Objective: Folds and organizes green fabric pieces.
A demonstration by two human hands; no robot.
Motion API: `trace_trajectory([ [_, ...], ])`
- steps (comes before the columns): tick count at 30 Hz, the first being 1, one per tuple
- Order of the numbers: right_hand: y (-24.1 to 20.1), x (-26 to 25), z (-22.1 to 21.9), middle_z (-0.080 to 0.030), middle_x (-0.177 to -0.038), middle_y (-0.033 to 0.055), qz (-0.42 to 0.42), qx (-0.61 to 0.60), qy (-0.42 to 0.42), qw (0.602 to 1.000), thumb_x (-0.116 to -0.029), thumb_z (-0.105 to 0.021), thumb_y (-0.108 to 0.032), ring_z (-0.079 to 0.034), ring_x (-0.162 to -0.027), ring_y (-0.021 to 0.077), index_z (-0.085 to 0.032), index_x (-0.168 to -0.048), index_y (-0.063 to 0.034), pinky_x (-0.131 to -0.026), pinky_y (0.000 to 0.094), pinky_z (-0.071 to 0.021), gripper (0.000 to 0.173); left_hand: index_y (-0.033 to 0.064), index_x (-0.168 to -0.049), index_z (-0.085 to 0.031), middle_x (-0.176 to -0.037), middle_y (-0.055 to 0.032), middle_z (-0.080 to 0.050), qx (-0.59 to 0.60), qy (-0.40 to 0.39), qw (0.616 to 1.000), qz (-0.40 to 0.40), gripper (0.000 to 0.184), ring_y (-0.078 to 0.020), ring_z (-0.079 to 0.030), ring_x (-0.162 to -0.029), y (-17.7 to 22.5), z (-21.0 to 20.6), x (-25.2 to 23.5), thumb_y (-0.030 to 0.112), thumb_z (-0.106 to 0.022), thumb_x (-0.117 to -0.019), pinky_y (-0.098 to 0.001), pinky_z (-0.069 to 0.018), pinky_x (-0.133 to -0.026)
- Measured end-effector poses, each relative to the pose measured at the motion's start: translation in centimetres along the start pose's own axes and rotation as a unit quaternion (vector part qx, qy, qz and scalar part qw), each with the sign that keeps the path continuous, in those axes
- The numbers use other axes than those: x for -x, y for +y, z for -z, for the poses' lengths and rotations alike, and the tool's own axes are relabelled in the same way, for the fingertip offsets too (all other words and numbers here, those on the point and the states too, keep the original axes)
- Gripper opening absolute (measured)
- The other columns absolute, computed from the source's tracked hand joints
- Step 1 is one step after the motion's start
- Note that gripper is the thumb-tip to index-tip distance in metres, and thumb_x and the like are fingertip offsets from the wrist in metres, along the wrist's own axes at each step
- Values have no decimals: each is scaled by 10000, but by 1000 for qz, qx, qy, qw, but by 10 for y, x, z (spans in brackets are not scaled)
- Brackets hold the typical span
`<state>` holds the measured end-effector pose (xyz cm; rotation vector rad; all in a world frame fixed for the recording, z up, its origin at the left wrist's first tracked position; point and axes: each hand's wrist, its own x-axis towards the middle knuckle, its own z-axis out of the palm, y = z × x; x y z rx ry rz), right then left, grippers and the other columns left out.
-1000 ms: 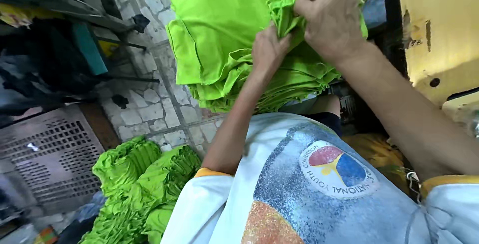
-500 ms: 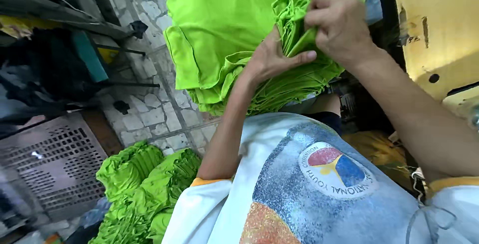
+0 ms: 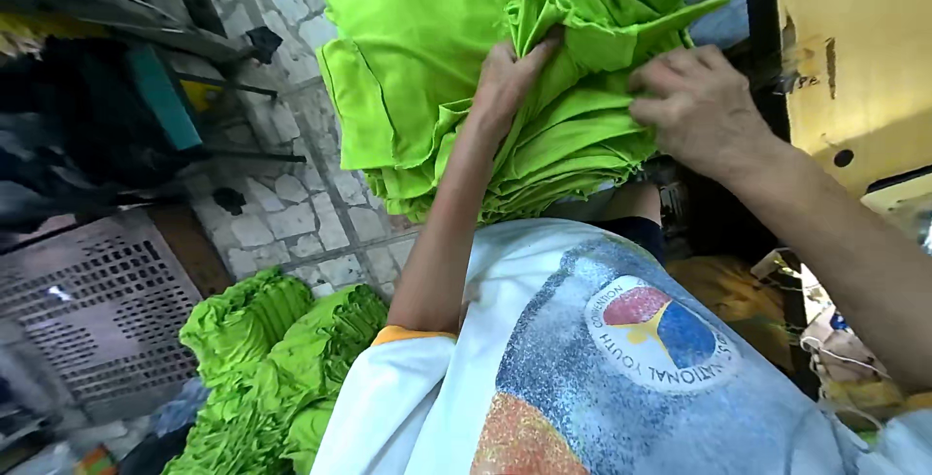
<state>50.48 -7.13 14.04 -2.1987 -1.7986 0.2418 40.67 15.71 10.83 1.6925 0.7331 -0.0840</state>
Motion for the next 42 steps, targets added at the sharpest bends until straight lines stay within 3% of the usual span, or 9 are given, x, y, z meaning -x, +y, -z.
trace_trajectory([
  [5, -10, -61, 22, -677, -1026, 256, -60, -120, 118, 984, -947, -468, 71, -673, -925, 425, -687, -892, 60, -739, 574, -518, 225, 40, -1505, -411, -1358, -121, -614, -63, -97, 990, -80, 816, -134, -598, -1238, 15, 2, 37, 570, -639, -928, -379, -485, -1080],
  [8, -6, -97, 6, -694, -1043, 208, -130, -120, 117, 977, -937, -483, 35, -680, -963, 366, -719, -894, 24, -795, 538, -521, 240, -4, -1443, -471, -1254, -192, -665, -190, 9, 980, -65, 893, -307, -655, -1164, 18, -21, 44, 616, -725, -853, -536, -506, -1001],
  [11, -16, -100, 2, -679, -1107, 207, -145, -57, 110, 982, -958, -482, 28, -676, -1016, 381, -710, -968, 15, -808, 546, -529, 229, -18, -1257, -610, -1075, -220, -699, -225, 79, 971, 9, 538, -389, -682, -1053, 18, -30, 31, 455, -612, -1000, -602, -513, -901],
  [14, -39, -59, -2, -689, -1218, 218, -38, 40, 161, 985, -1012, -497, 14, -638, -1154, 408, -696, -1117, -26, -917, 543, -492, 229, -7, -1191, -641, -1076, -179, -690, -129, 33, 990, 53, 533, -293, -676, -1031, 10, -3, 5, 490, -536, -1030, -535, -529, -914],
  [19, -25, 17, -26, -648, -1255, 246, 11, 10, -67, 998, -899, -605, 130, -594, -1236, 455, -679, -991, -13, -982, 639, -465, 186, 31, -1205, -643, -1071, -94, -715, -12, 1, 995, 96, 604, -146, -703, -969, 15, 14, -6, 591, -557, -995, -391, -581, -880],
  [29, -8, -39, 26, -681, -962, 242, -8, -136, 40, 990, -917, -501, 89, -670, -887, 421, -690, -834, 52, -735, 579, -521, 209, 34, -1191, -658, -1087, -121, -711, -43, 10, 998, 48, 603, -186, -694, -1019, 2, 5, -6, 594, -571, -986, -447, -556, -934],
  [34, -2, -105, 16, -695, -1020, 229, -99, -118, 54, 987, -977, -481, -36, -672, -976, 404, -705, -903, 43, -811, 591, -493, 249, 34, -1583, -301, -1459, -175, -548, -70, -135, 988, -9, 890, -210, -557, -1322, 20, 8, 33, 621, -553, -963, -449, -452, -1117],
  [38, -21, -113, -1, -682, -1077, 224, -82, -39, 101, 991, -1005, -468, -34, -671, -1037, 403, -684, -947, 29, -800, 559, -520, 234, 0, -1217, -605, -1018, -169, -692, -173, 28, 984, -20, 523, -307, -682, -981, 7, -21, 30, 455, -661, -965, -546, -522, -878],
  [42, -40, -50, -17, -693, -1203, 201, 96, 58, 112, 987, -998, -535, 32, -641, -1160, 384, -701, -1071, -24, -971, 515, -490, 190, 4, -1186, -638, -1048, -131, -689, -68, 4, 996, 59, 407, -198, -672, -966, 9, 3, 8, 375, -554, -1041, -440, -553, -872],
])
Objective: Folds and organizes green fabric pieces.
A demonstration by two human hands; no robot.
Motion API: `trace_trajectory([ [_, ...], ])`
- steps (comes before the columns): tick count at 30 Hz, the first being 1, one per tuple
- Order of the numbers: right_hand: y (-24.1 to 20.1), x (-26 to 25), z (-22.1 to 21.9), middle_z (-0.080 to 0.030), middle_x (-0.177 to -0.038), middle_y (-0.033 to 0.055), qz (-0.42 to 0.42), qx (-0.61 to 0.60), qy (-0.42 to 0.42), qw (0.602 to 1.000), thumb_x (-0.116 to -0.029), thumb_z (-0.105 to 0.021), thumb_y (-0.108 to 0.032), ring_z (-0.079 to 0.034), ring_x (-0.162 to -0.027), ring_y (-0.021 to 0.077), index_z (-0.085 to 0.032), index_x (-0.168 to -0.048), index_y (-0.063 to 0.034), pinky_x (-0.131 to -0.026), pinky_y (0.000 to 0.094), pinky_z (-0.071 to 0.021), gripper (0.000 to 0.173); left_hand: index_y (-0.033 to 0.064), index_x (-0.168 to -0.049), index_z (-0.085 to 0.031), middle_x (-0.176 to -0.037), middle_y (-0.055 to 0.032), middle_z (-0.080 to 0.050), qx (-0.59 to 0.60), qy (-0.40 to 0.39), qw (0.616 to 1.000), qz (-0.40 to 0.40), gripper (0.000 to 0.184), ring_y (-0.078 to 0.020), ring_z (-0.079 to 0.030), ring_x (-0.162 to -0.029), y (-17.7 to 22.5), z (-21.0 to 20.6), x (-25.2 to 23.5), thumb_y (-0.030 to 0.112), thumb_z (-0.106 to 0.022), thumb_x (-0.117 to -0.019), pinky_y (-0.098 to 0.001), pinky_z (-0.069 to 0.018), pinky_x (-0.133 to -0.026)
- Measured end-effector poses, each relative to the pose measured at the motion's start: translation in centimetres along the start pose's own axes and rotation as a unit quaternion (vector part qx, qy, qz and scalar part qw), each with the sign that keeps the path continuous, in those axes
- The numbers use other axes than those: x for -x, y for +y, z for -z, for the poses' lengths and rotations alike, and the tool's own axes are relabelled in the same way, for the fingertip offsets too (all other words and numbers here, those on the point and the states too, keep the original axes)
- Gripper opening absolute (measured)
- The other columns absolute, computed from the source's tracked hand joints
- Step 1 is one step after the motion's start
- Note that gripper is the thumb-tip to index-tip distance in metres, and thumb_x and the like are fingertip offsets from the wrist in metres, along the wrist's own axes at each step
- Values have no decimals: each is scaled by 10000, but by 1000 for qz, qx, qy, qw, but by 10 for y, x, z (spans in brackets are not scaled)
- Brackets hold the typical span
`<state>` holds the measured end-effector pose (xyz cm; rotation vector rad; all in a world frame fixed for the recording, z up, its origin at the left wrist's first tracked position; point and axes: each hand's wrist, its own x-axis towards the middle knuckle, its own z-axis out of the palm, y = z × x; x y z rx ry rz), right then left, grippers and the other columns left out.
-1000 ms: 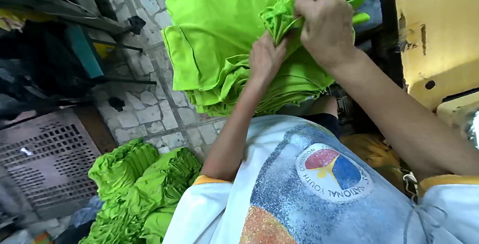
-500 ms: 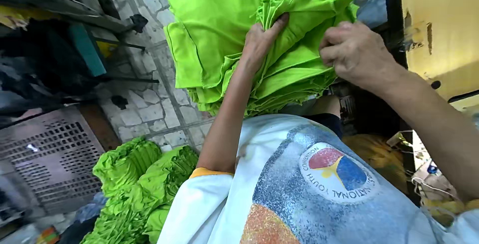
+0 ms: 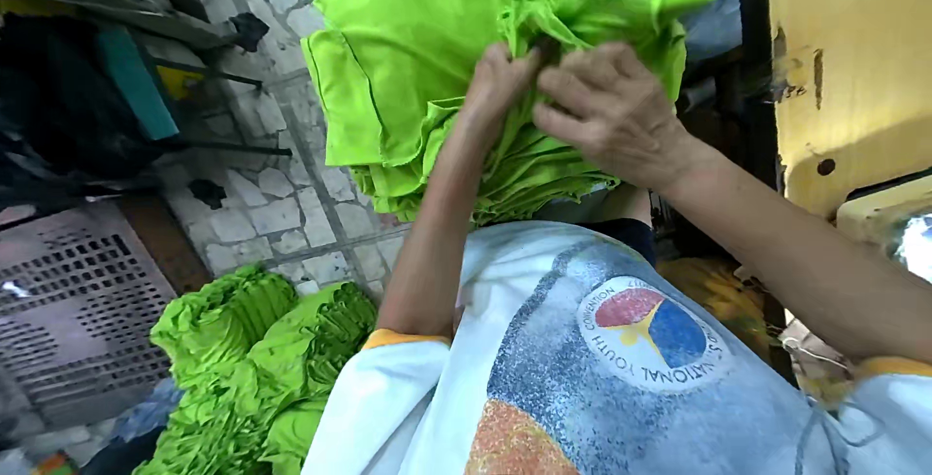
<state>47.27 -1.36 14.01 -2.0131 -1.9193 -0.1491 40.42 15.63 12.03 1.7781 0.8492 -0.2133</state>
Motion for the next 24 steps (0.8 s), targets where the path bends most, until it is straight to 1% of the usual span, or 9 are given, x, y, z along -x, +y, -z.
trace_trajectory([
  [2, 13, 38, -4, -643, -1276, 237, -27, -7, -156, 987, -916, -588, 120, -577, -1255, 445, -705, -992, 15, -989, 628, -462, 175, 50, -1195, -642, -1022, -67, -705, 64, -19, 997, 46, 444, -125, -693, -906, 6, 15, -8, 455, -548, -1038, -368, -584, -832],
  [4, 26, 56, 1, -619, -1292, 251, -65, -5, -222, 973, -875, -605, 160, -539, -1286, 473, -698, -935, 34, -976, 663, -454, 167, 73, -1222, -640, -1027, -54, -714, 98, -29, 992, 67, 454, -122, -701, -905, 9, 20, -12, 474, -555, -1028, -362, -591, -827],
  [8, 31, 38, 41, -660, -1170, 267, -95, -91, -162, 978, -877, -548, 168, -588, -1165, 505, -711, -916, 36, -947, 661, -458, 213, 55, -1101, -663, -912, -35, -708, 118, -17, 993, 0, 321, -94, -696, -812, -1, 7, -8, 357, -564, -1051, -326, -594, -768],
  [10, 34, 15, 55, -663, -1129, 270, -104, -134, -96, 981, -890, -491, 125, -600, -1096, 502, -708, -908, 36, -874, 643, -473, 235, 56, -1229, -628, -1048, -39, -698, 81, -42, 994, -64, 322, -65, -673, -937, -2, 6, 2, 314, -576, -1045, -305, -563, -871],
  [12, 40, -10, 51, -667, -1093, 281, -124, -143, -48, 981, -940, -462, 78, -626, -1060, 486, -702, -929, 61, -853, 626, -482, 242, 19, -1443, -467, -1286, -99, -644, 35, -95, 988, -116, 567, -81, -622, -1160, 3, 7, 19, 341, -633, -1006, -312, -500, -1034],
  [16, 59, -53, 8, -688, -1087, 228, -209, -154, -26, 965, -954, -455, 37, -665, -1033, 405, -721, -934, 35, -831, 592, -503, 268, 31, -1456, -474, -1311, -140, -647, -61, -38, 985, -155, 902, -215, -619, -1232, 2, -15, 28, 592, -772, -815, -472, -480, -1076],
  [20, 40, -60, -7, -685, -1132, 224, -183, -72, -7, 980, -997, -468, -2, -673, -1056, 410, -708, -1001, 18, -839, 567, -526, 241, -10, -1233, -633, -1106, -183, -705, -80, 44, 993, -81, 524, -303, -680, -1076, -8, -20, 10, 431, -684, -956, -544, -515, -958],
  [22, 16, -45, -3, -695, -1162, 226, -88, -32, 60, 994, -1010, -492, 9, -655, -1112, 407, -701, -1064, -6, -910, 537, -514, 216, 12, -1199, -646, -1083, -137, -689, -30, 10, 999, -37, 366, -220, -660, -1023, 0, -4, 5, 322, -619, -1006, -462, -526, -920],
  [24, 0, -17, -2, -700, -1173, 214, -9, -51, 20, 998, -995, -528, 35, -644, -1140, 398, -706, -1079, -27, -948, 531, -492, 207, 46, -1203, -635, -1029, -45, -684, 58, -16, 998, -4, 328, -85, -657, -924, 7, 10, 4, 325, -577, -1041, -317, -553, -845],
])
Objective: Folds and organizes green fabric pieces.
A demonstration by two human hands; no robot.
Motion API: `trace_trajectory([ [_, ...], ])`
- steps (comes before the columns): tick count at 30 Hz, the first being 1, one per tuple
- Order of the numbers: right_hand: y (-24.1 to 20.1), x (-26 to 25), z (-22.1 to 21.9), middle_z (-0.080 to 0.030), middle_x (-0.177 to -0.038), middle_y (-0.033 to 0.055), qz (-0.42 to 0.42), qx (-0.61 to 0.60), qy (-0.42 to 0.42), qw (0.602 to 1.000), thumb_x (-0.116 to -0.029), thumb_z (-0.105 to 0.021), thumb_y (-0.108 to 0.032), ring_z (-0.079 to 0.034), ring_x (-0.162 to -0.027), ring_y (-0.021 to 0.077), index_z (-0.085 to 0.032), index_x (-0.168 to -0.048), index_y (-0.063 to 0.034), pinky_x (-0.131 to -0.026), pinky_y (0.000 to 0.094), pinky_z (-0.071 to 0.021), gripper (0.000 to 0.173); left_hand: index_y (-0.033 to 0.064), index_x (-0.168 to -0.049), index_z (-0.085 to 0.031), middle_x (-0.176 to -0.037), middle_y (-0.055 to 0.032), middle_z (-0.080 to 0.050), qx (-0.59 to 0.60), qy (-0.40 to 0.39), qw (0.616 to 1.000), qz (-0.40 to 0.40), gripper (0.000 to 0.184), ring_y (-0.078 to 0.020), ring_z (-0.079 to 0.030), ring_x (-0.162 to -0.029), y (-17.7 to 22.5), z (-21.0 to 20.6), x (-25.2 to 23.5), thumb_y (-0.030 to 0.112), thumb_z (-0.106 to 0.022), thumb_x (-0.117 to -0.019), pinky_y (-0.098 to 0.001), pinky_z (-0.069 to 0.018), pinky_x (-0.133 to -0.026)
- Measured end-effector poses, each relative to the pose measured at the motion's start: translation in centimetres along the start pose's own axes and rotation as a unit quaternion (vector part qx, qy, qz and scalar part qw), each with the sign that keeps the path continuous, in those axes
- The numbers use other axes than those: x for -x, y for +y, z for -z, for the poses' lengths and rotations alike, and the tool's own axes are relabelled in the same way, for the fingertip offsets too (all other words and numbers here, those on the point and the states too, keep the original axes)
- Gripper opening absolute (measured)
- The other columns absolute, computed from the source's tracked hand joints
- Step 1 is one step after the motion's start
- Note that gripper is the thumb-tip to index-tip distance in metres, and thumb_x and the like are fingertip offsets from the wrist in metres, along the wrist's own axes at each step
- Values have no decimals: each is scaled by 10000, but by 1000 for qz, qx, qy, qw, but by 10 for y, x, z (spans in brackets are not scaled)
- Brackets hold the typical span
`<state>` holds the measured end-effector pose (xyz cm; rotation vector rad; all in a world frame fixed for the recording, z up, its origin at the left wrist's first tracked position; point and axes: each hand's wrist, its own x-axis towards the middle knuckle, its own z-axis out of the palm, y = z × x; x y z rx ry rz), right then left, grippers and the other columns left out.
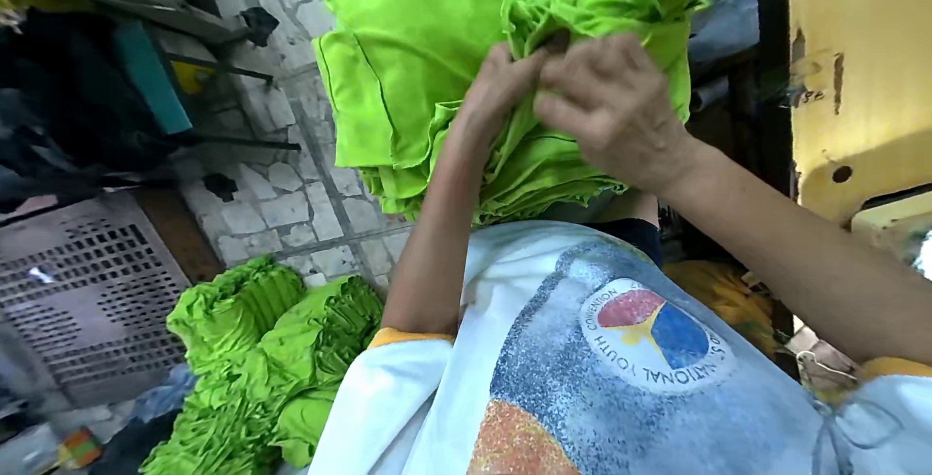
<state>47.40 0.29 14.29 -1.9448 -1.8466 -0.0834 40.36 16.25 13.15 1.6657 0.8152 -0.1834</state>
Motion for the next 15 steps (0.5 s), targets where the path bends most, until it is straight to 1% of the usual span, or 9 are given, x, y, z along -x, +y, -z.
trace_trajectory([
  [2, 8, 34, -5, -672, -1169, 232, -21, -28, -153, 988, -936, -560, 96, -624, -1155, 435, -689, -1005, -6, -937, 584, -488, 179, 75, -1293, -613, -1090, -37, -720, 54, -22, 998, 39, 464, -84, -705, -969, 1, 9, -10, 455, -583, -1028, -316, -590, -884],
  [4, 19, 54, 0, -653, -1183, 254, -89, -43, -229, 968, -895, -586, 140, -601, -1173, 474, -692, -979, 17, -948, 634, -478, 183, 82, -1307, -608, -1105, -47, -725, 57, -24, 996, 58, 514, -103, -713, -987, 2, 9, -14, 502, -589, -1013, -334, -594, -895],
  [7, 23, 51, 26, -674, -1155, 240, -133, -104, -199, 965, -857, -566, 171, -624, -1109, 474, -729, -974, 13, -889, 650, -493, 256, 76, -1206, -654, -1044, -34, -725, 55, -17, 998, 16, 402, -81, -706, -944, -4, 2, -12, 432, -599, -1026, -311, -585, -874],
  [9, 25, 32, 43, -682, -1153, 231, -136, -136, -145, 971, -885, -502, 143, -644, -1098, 446, -731, -982, 24, -882, 618, -523, 275, 81, -1263, -633, -1103, -24, -708, 44, -53, 997, -42, 385, -45, -681, -989, -5, 3, -3, 395, -569, -1049, -288, -565, -912],
  [11, 28, 7, 45, -686, -1089, 252, -133, -124, -79, 980, -922, -478, 100, -660, -1035, 449, -727, -959, 49, -826, 603, -524, 257, 55, -1474, -452, -1297, -76, -636, 7, -127, 989, -80, 619, -60, -623, -1139, -1, 10, 15, 477, -539, -1030, -303, -522, -1005],
  [12, 31, -7, 39, -688, -1063, 258, -144, -115, -58, 981, -936, -478, 80, -668, -1002, 450, -726, -949, 57, -805, 606, -520, 249, 34, -1538, -350, -1372, -111, -593, -18, -145, 985, -91, 770, -85, -592, -1205, 1, 9, 22, 509, -586, -980, -320, -493, -1044],
  [13, 35, -19, 30, -693, -1056, 254, -162, -108, -50, 980, -948, -486, 56, -677, -978, 446, -730, -949, 55, -793, 612, -516, 244, 26, -1543, -324, -1377, -110, -594, -46, -138, 984, -102, 869, -88, -592, -1224, 0, 5, 24, 525, -668, -920, -313, -492, -1061],
  [14, 39, -30, 20, -697, -1068, 244, -185, -102, -59, 976, -956, -487, 35, -680, -983, 440, -734, -957, 44, -803, 620, -511, 247, 17, -1508, -373, -1333, -118, -624, -75, -106, 986, -104, 874, -124, -615, -1211, -3, -3, 23, 517, -730, -886, -344, -503, -1061],
  [15, 40, -39, 13, -701, -1095, 231, -205, -96, -79, 971, -955, -481, 29, -680, -1013, 431, -741, -978, 29, -828, 622, -508, 261, -6, -1441, -455, -1256, -154, -663, -108, -51, 988, -98, 814, -202, -648, -1170, -8, -12, 20, 512, -746, -885, -424, -511, -1037],
])
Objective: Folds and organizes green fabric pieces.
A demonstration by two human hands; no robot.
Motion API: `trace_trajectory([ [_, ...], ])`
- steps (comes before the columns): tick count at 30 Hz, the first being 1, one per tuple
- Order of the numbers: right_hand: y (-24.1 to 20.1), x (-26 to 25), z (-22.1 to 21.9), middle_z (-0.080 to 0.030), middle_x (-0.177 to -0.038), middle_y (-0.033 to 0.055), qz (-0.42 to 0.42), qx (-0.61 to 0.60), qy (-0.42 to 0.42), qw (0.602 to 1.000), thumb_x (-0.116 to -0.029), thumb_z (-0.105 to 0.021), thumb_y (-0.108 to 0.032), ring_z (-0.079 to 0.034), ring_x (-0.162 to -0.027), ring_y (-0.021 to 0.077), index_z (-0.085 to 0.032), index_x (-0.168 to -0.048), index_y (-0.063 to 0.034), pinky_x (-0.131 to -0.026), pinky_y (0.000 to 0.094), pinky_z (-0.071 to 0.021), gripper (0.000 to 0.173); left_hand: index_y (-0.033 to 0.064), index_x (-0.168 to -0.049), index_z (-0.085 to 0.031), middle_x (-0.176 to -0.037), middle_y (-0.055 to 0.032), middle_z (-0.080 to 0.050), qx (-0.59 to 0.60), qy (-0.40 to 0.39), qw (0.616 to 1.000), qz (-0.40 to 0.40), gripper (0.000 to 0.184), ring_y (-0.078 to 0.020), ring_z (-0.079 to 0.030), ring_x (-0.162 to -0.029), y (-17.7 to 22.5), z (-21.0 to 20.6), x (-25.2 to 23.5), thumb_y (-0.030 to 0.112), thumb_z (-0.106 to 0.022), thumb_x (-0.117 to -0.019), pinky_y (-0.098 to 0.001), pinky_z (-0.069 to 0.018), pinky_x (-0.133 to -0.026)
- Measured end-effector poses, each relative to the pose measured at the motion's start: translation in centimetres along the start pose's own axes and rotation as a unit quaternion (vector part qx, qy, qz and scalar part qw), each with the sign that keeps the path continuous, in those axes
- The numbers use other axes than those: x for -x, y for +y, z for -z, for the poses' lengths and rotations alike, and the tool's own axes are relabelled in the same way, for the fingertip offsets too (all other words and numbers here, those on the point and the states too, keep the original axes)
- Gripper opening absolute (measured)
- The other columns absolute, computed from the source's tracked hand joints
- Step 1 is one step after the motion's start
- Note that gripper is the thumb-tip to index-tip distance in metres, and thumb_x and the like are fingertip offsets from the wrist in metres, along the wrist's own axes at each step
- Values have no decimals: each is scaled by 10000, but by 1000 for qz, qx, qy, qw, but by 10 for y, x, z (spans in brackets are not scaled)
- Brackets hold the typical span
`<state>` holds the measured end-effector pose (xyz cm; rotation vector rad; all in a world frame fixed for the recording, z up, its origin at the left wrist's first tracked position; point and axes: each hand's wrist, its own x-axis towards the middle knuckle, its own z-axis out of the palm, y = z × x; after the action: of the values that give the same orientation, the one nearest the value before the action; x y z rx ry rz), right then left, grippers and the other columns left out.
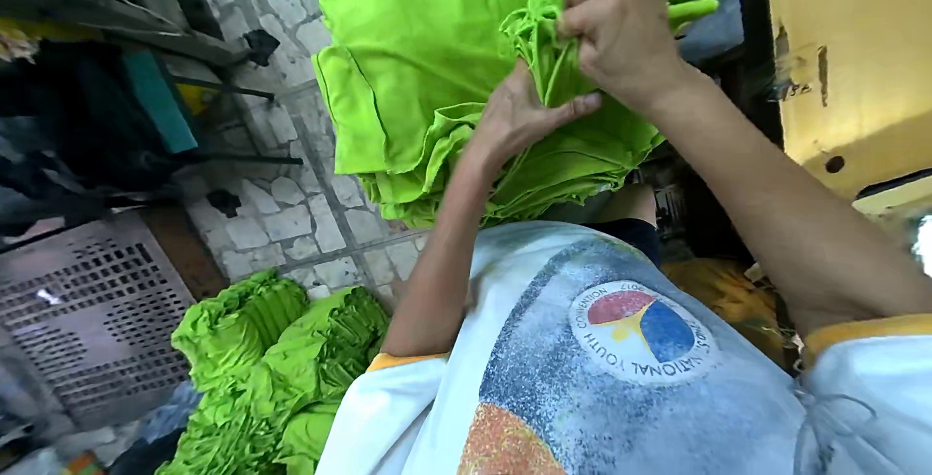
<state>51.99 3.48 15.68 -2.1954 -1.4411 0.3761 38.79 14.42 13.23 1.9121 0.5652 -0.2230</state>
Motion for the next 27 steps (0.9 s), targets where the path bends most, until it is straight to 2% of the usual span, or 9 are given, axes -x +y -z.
trace_trajectory([
  [3, -17, -2, -13, -668, -1101, 229, 30, 58, 15, 998, -979, -472, 40, -663, -1044, 423, -704, -1003, 25, -811, 573, -528, 234, -31, -1261, -607, -1128, -203, -683, -55, 85, 994, 51, 476, -309, -664, -1086, -7, -9, -10, 366, -628, -999, -520, -500, -967],
  [6, -29, 44, -20, -674, -1139, 233, 149, 94, 46, 983, -991, -501, 49, -647, -1066, 425, -679, -1080, 5, -830, 531, -529, 204, 22, -1242, -635, -1131, -148, -686, 12, 62, 994, 90, 414, -229, -660, -1065, -12, 5, -19, 360, -587, -1006, -472, -519, -945],
  [8, -13, 83, -22, -659, -1219, 229, 174, 108, -64, 977, -934, -577, 90, -618, -1170, 432, -681, -1021, -16, -921, 576, -507, 172, 59, -1246, -638, -1092, -100, -708, 61, 44, 989, 128, 473, -165, -691, -995, -12, 16, -28, 460, -595, -999, -424, -568, -901],
  [10, 12, 112, -24, -622, -1295, 258, 116, 147, -149, 971, -883, -622, 135, -574, -1255, 469, -690, -998, -7, -969, 637, -478, 195, 74, -1289, -612, -1110, -95, -703, 76, 26, 983, 166, 535, -157, -692, -997, -7, 21, -32, 517, -597, -988, -414, -567, -901],
  [15, 17, 105, 1, -685, -1076, 248, 109, 97, -82, 986, -898, -573, 129, -656, -1041, 459, -686, -883, 38, -861, 618, -503, 145, 91, -1260, -632, -1103, -56, -701, 93, 24, 991, 89, 405, -93, -676, -995, -10, 11, -26, 409, -609, -1011, -343, -557, -905],
  [18, 1, 66, 18, -684, -1013, 263, 93, 5, -7, 996, -910, -528, 96, -666, -961, 472, -688, -882, 58, -780, 626, -515, 167, 49, -1543, -355, -1412, -106, -581, 98, -75, 992, 14, 795, -98, -585, -1250, -4, 19, 0, 516, -630, -962, -334, -486, -1077],
  [20, -6, 35, 14, -687, -1022, 252, 59, -17, 19, 998, -944, -506, 52, -672, -970, 446, -708, -912, 51, -785, 608, -513, 205, 35, -1582, -266, -1454, -115, -552, 73, -91, 993, -16, 1029, -107, -556, -1299, 2, 15, 10, 610, -703, -849, -335, -465, -1110],
  [24, -4, -12, -6, -692, -1084, 210, -8, -8, -5, 1000, -953, -484, 9, -672, -1022, 397, -730, -966, 17, -836, 589, -508, 247, -19, -1277, -572, -1053, -156, -688, -22, 73, 997, 24, 639, -253, -676, -997, -3, -14, -1, 506, -697, -933, -488, -530, -912],
  [27, -13, 7, -16, -670, -1119, 227, 60, 46, 59, 995, -974, -470, 43, -647, -1095, 410, -693, -1006, 21, -881, 542, -526, 226, 2, -1173, -639, -1053, -156, -678, -31, 57, 996, 63, 395, -256, -654, -1010, -8, -5, -14, 365, -558, -1040, -495, -506, -915],
])
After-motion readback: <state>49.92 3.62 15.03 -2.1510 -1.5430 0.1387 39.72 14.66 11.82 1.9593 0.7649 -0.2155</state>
